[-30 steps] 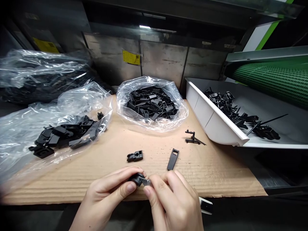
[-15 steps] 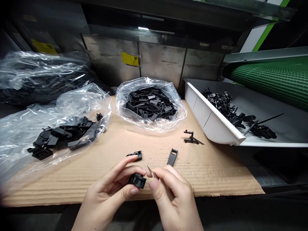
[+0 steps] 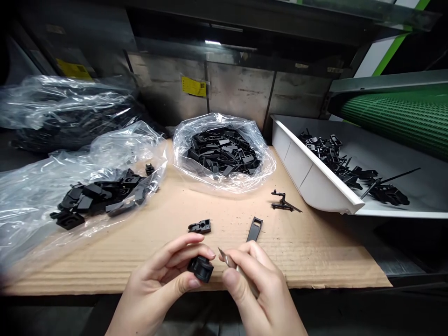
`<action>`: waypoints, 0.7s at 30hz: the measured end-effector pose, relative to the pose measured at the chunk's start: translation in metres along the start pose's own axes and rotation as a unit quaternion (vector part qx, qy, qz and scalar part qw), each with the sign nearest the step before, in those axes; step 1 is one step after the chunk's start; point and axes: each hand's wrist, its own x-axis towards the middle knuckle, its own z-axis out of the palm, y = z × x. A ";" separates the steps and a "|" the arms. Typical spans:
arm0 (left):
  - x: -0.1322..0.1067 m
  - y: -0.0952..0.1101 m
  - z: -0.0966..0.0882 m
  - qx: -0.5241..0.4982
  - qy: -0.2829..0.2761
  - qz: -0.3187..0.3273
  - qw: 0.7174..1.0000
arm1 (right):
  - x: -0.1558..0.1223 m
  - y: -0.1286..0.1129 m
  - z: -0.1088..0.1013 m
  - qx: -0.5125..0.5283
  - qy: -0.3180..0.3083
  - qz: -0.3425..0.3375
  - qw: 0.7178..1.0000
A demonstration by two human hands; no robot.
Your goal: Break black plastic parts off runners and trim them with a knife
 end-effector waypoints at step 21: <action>0.000 0.001 0.002 -0.019 0.008 -0.028 0.999 | -0.007 0.008 0.027 -0.042 0.122 -0.108 0.986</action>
